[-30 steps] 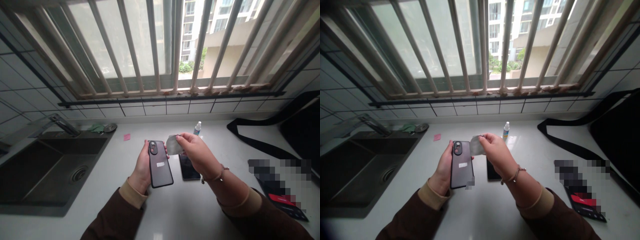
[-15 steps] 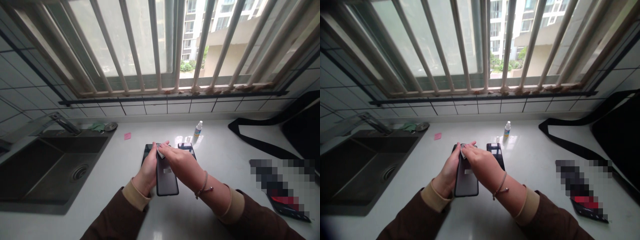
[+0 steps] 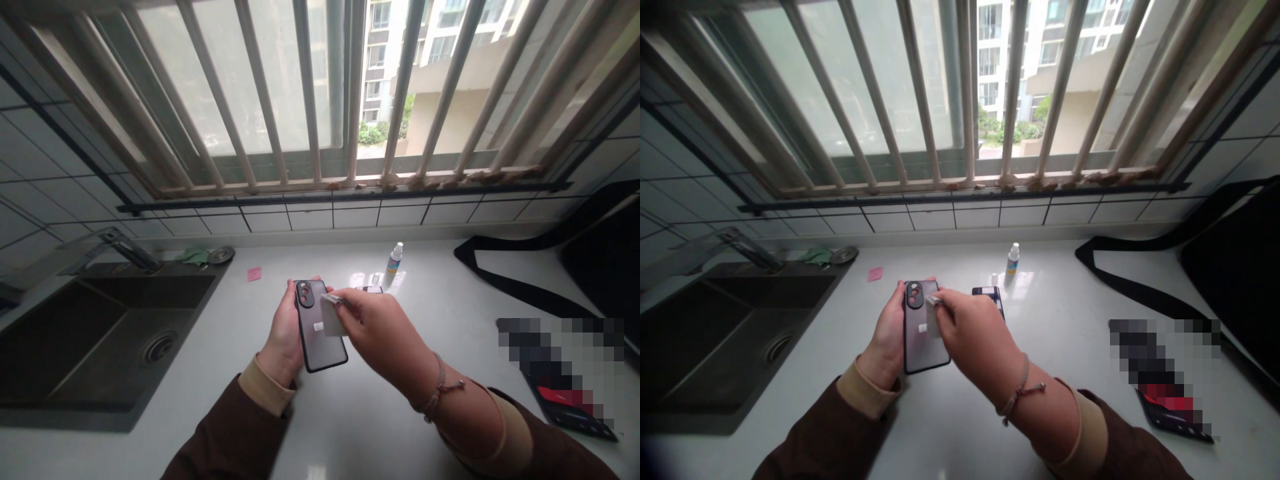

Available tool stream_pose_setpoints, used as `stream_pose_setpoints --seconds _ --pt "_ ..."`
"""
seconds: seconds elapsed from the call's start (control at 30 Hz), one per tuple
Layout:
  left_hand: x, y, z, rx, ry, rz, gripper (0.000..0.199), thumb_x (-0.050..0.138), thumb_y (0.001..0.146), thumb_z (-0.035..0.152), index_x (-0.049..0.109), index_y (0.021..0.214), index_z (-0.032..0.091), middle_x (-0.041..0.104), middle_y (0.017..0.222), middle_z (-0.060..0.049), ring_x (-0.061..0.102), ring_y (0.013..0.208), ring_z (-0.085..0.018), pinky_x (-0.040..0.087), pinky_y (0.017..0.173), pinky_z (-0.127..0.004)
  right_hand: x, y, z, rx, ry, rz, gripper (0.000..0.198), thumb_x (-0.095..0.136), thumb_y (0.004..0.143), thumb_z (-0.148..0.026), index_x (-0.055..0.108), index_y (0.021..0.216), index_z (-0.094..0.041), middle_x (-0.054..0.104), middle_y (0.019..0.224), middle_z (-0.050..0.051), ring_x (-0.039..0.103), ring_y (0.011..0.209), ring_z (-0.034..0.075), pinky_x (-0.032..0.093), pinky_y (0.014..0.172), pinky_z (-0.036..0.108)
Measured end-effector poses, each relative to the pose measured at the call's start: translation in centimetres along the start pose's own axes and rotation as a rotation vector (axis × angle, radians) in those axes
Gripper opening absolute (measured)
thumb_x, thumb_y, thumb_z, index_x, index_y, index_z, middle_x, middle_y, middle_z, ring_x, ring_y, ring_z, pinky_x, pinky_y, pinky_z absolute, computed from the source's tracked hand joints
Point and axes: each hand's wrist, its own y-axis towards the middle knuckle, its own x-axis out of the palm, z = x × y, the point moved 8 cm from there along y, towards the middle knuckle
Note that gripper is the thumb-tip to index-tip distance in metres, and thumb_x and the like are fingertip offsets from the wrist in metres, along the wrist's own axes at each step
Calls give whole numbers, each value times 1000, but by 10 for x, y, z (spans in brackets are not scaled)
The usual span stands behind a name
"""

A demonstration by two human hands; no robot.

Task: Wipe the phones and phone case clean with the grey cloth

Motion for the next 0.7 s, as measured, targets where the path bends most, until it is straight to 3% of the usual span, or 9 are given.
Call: stream_pose_setpoints --seconds 0.07,0.13,0.27,0.37,0.47,0.53,0.7 --pt "5 -1 -7 -43 15 -83 53 47 107 56 72 124 12 79 105 -16 77 82 -25 64 79 -39 -12 6 12 47 -56 99 27 59 103 -16 80 118 -25 84 95 3 80 82 21 58 71 28" --pt "10 -4 -18 -108 41 -149 53 50 106 56 72 127 12 79 106 -17 77 83 -25 64 79 -40 -13 10 19 7 -139 161 32 57 103 -14 76 128 -21 84 107 8 81 90 24 61 78 32" --pt "16 -11 -29 -172 29 -137 51 49 108 52 73 128 12 80 109 -17 79 90 -27 63 85 -39 22 9 13 -219 -171 33 37 54 102 -8 71 133 -18 79 129 12 80 108 24 64 92 34" --pt "9 -9 -19 -93 10 -14 54 49 107 55 73 125 11 79 102 -17 78 87 -26 64 83 -38 48 -2 -3 -389 -94 -62 38 53 100 -2 71 130 -15 72 141 15 72 129 24 59 110 36" --pt "-5 -2 -2 34 -43 97 56 49 105 61 72 122 13 77 93 -13 75 73 -23 64 71 -37 61 -14 -16 -484 -11 -121 39 52 99 -1 71 131 -14 71 143 14 67 136 23 55 117 34" --pt "-15 3 8 118 -79 129 54 46 105 61 70 124 16 76 92 -12 74 70 -23 62 66 -36 65 -21 -24 -528 29 -173 37 53 100 -1 71 130 -14 72 141 13 66 137 22 51 120 32" --pt "-34 4 27 293 -153 215 48 38 107 59 65 129 27 76 95 -10 74 73 -24 62 72 -42 61 -33 -43 -648 19 -308 31 52 104 -4 70 128 -12 71 144 13 63 140 19 40 127 28"
